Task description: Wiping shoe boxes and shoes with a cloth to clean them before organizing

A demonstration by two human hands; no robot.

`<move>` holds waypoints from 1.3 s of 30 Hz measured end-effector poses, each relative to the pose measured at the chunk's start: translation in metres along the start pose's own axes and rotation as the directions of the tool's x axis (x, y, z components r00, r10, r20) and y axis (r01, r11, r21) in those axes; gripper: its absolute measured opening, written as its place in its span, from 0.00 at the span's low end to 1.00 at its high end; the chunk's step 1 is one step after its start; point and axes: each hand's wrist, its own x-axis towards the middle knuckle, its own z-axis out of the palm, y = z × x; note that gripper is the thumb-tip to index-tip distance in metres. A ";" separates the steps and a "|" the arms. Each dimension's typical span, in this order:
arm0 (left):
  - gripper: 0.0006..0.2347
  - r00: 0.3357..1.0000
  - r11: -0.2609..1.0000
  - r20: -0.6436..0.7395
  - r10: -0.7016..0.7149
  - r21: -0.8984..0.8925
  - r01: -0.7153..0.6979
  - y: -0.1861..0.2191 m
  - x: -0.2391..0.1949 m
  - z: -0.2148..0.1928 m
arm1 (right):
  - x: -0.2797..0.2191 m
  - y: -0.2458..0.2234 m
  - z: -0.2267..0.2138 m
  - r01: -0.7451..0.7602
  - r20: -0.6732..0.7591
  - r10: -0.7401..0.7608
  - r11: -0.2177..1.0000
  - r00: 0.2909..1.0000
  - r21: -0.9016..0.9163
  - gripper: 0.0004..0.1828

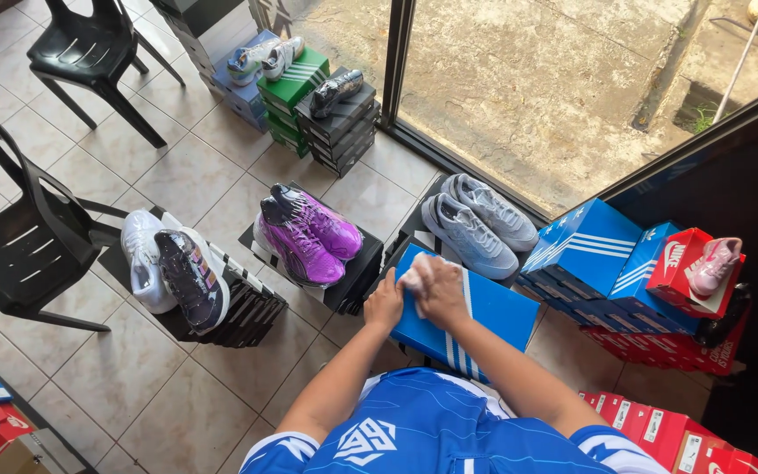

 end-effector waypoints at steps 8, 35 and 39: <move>0.37 1.000 1.000 0.029 -0.011 -0.005 0.011 0.019 -0.023 -0.023 | 0.029 0.143 0.019 -0.729 0.817 0.391 0.683 0.423 0.050 0.30; 0.32 0.998 0.998 0.048 -0.036 0.047 0.034 0.008 -0.005 -0.011 | -0.011 0.052 0.035 -0.551 0.190 0.524 0.823 0.830 0.140 0.30; 0.28 0.999 0.997 0.035 -0.041 0.072 0.038 0.002 0.009 -0.003 | -0.067 -0.030 -0.008 0.071 0.206 -0.107 0.982 0.973 0.177 0.40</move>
